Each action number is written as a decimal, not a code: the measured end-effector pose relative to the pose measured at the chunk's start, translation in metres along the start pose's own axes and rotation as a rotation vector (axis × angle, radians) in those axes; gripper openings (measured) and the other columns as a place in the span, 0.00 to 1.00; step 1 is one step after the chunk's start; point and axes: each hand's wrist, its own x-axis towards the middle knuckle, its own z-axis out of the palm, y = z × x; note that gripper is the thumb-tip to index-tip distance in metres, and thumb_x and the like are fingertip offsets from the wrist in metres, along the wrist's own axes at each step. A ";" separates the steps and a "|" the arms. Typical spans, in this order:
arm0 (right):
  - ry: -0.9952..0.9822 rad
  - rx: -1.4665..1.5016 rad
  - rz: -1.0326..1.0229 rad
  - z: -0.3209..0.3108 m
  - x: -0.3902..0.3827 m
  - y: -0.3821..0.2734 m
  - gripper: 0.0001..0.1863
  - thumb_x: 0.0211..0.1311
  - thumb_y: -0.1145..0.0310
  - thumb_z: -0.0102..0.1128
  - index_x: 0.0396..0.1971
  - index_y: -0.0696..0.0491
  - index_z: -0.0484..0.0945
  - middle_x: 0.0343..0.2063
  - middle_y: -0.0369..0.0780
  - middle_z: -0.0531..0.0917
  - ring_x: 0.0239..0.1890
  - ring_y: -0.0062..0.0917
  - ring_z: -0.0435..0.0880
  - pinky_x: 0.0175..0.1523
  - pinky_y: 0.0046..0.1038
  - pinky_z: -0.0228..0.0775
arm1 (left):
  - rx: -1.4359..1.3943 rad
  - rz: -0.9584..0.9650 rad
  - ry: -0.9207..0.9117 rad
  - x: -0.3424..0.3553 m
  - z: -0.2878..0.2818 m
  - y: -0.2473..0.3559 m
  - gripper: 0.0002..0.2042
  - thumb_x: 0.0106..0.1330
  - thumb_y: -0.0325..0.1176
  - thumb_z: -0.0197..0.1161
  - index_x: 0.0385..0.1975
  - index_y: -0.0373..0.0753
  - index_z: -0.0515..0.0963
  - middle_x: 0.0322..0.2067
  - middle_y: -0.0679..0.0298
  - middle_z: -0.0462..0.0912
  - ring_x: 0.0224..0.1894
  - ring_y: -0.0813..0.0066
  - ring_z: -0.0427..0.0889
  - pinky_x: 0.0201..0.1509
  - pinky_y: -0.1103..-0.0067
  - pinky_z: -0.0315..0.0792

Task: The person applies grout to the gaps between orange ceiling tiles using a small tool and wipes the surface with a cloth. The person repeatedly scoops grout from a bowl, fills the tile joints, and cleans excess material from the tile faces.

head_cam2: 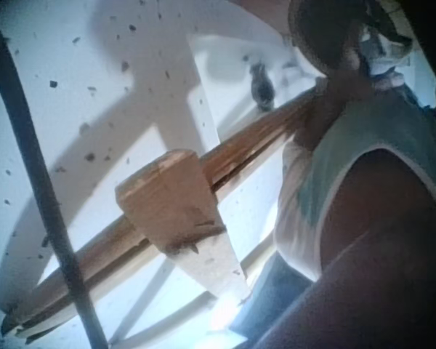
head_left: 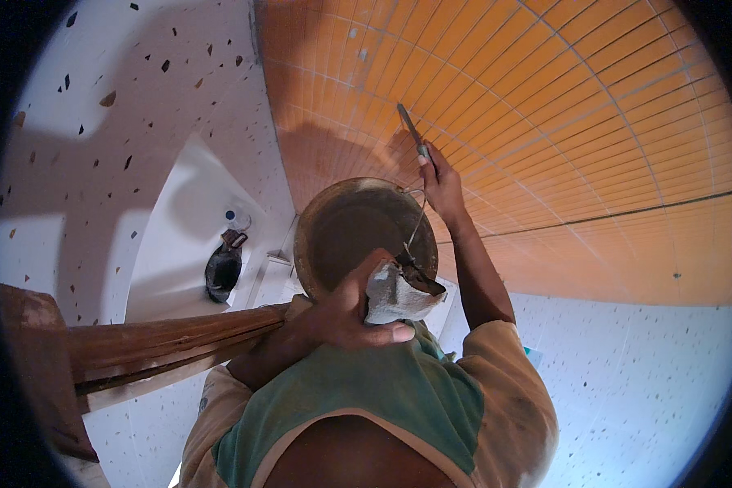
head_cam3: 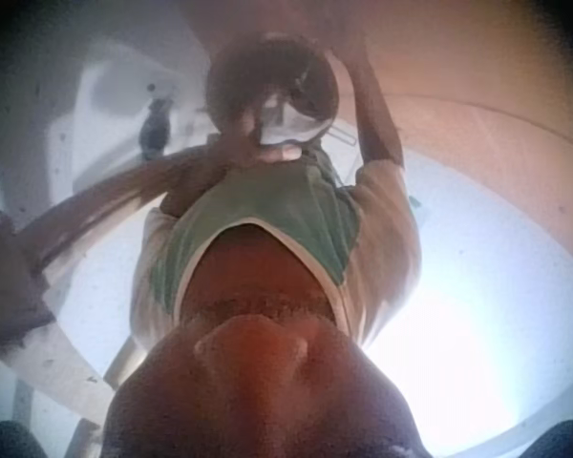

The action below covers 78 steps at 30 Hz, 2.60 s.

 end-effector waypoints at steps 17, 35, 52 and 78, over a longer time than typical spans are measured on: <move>-0.031 -0.016 -0.040 -0.003 0.000 0.011 0.25 0.73 0.61 0.51 0.65 0.54 0.67 0.25 0.37 0.77 0.25 0.19 0.75 0.33 0.25 0.71 | -0.027 0.049 -0.010 0.000 -0.001 -0.008 0.29 0.55 0.31 0.72 0.52 0.38 0.62 0.43 0.66 0.70 0.49 0.79 0.70 0.54 0.78 0.64; -0.052 -0.268 -0.064 -0.012 0.034 -0.080 0.23 0.68 0.64 0.52 0.63 0.47 0.70 0.40 0.52 0.84 0.42 0.45 0.84 0.48 0.40 0.75 | 0.032 0.039 -0.011 0.001 -0.001 -0.007 0.26 0.55 0.31 0.72 0.49 0.40 0.63 0.41 0.66 0.70 0.47 0.78 0.70 0.52 0.76 0.64; -0.339 0.235 0.380 -0.018 0.034 -0.107 0.24 0.75 0.62 0.45 0.67 0.54 0.64 0.23 0.36 0.75 0.18 0.17 0.74 0.20 0.21 0.66 | 0.028 0.043 -0.070 0.001 -0.005 -0.011 0.29 0.56 0.33 0.73 0.53 0.38 0.63 0.43 0.65 0.72 0.48 0.77 0.70 0.54 0.75 0.65; -0.235 0.128 0.329 -0.030 0.031 -0.139 0.21 0.74 0.57 0.48 0.57 0.56 0.74 0.17 0.35 0.74 0.11 0.15 0.68 0.14 0.20 0.59 | 0.028 0.077 -0.024 -0.002 -0.001 -0.013 0.28 0.56 0.34 0.74 0.51 0.39 0.63 0.43 0.64 0.71 0.47 0.78 0.70 0.51 0.78 0.67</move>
